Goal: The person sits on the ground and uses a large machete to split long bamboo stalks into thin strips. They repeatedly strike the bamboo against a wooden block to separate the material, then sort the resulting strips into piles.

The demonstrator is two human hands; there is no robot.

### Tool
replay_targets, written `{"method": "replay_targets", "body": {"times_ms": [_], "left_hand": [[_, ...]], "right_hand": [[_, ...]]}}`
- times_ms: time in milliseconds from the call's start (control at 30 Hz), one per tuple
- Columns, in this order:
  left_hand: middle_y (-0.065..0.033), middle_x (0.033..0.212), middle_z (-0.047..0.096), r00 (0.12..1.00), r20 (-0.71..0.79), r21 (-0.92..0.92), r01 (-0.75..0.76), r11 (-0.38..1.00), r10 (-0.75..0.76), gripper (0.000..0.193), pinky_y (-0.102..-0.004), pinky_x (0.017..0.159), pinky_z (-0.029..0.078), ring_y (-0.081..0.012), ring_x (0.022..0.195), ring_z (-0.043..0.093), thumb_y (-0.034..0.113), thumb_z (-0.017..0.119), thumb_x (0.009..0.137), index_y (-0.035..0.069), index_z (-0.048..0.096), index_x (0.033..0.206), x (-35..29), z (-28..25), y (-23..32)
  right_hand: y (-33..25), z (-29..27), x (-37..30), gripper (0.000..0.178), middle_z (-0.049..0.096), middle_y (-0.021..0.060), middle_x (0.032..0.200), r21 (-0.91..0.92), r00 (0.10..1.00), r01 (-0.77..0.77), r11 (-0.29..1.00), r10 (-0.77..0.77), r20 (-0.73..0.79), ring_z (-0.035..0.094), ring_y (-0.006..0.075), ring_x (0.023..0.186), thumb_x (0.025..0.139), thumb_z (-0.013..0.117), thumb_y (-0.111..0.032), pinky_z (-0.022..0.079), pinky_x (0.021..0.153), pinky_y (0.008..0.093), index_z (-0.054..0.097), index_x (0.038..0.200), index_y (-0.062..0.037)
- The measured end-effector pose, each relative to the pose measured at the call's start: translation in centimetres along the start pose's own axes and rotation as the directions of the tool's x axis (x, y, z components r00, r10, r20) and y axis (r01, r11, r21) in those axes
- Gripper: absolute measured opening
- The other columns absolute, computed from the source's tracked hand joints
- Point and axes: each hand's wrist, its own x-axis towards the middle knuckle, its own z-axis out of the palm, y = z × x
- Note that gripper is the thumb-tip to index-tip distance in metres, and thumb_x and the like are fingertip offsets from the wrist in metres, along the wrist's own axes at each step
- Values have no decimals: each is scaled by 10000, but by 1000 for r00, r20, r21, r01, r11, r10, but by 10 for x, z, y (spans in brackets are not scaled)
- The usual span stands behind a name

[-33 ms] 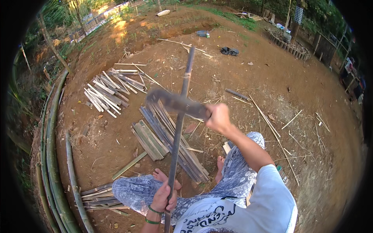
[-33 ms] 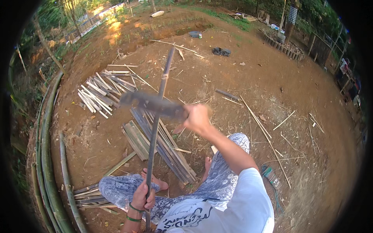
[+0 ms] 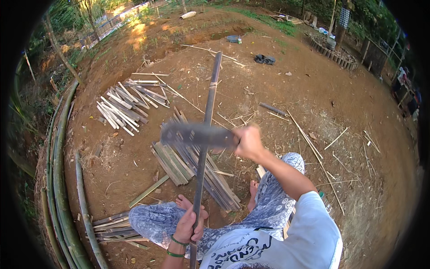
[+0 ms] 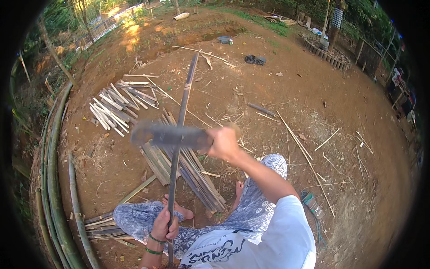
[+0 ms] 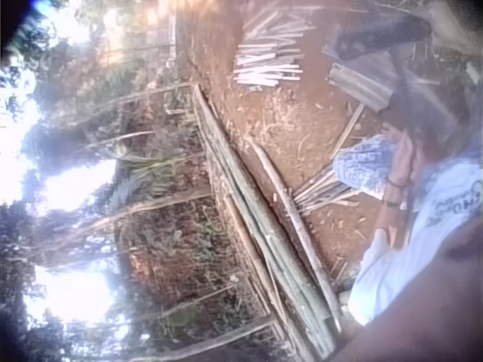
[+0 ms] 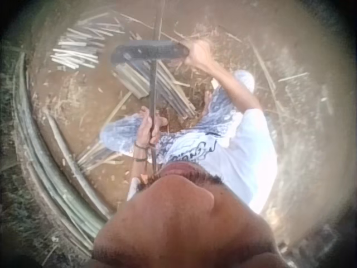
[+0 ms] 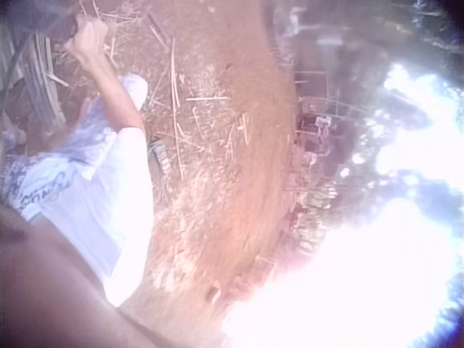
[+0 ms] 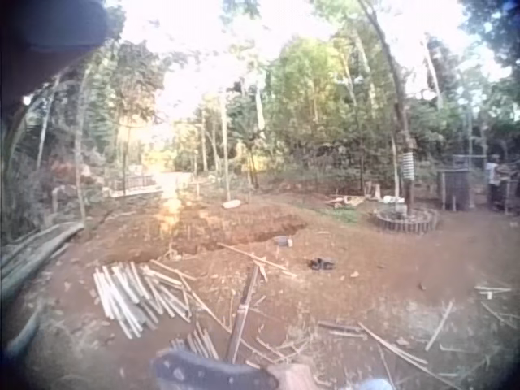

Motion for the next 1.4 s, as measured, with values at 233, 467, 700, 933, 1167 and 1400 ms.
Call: {"method": "replay_targets", "body": {"times_ms": [233, 467, 700, 933, 1167, 1400], "left_hand": [[-38, 562, 428, 987, 33, 3, 159, 987, -159, 425, -275, 327, 288, -125, 333, 354, 413, 489, 1052, 116, 434, 1351, -43, -23, -23], [-40, 570, 425, 990, 18, -127, 141, 982, -140, 414, -273, 334, 291, -126, 346, 365, 375, 500, 1055, 97, 446, 1357, -42, -28, -21], [-21, 631, 522, 906, -358, 464, -39, 885, 227, 540, -241, 374, 335, -106, 433, 452, 439, 629, 980, 34, 505, 1315, -94, -34, 29], [44, 673, 439, 313, -135, 661, -678, 321, 940, 393, -195, 407, 308, -42, 476, 376, 341, 419, 1093, 121, 452, 1417, -10, 5, 265], [4, 738, 466, 219, -177, 547, -789, 281, 959, 336, -265, 539, 382, -102, 581, 446, 357, 387, 1102, 167, 454, 1370, 61, -18, 296], [-13, 731, 470, 270, -424, 368, -821, 437, 864, 255, -273, 515, 400, -121, 575, 458, 335, 381, 1105, 168, 487, 1265, 132, -49, 250]], "right_hand": [[78, -10, 30, 253, 719, 142, 718, 125, 841, -540, 833, 540, 34, 702, 284, 619, 650, 676, -116, 574, 576, 422, 759, 889, -112], [45, 3, 20, 125, 661, 211, 677, -40, 995, -93, 995, 94, 43, 656, 383, 617, 614, 653, -124, 532, 599, 471, 696, 720, -74], [128, 29, 47, 270, 663, 127, 637, 403, 696, -663, 631, 718, 20, 617, 199, 570, 820, 685, -243, 458, 571, 381, 720, 813, 24], [19, 53, 17, 233, 574, 28, 564, 638, 769, -616, 462, 527, 361, 478, 96, 500, 859, 679, -182, 336, 469, 295, 645, 698, -16], [-49, 75, -17, 202, 594, 1, 592, 717, 765, -640, 276, 323, 558, 457, 76, 451, 895, 704, -239, 324, 431, 272, 746, 875, -42], [-79, 90, -58, 283, 643, 7, 670, 601, 665, -746, 287, 274, 694, 527, 72, 578, 929, 724, -324, 383, 538, 270, 770, 931, -45]]}}
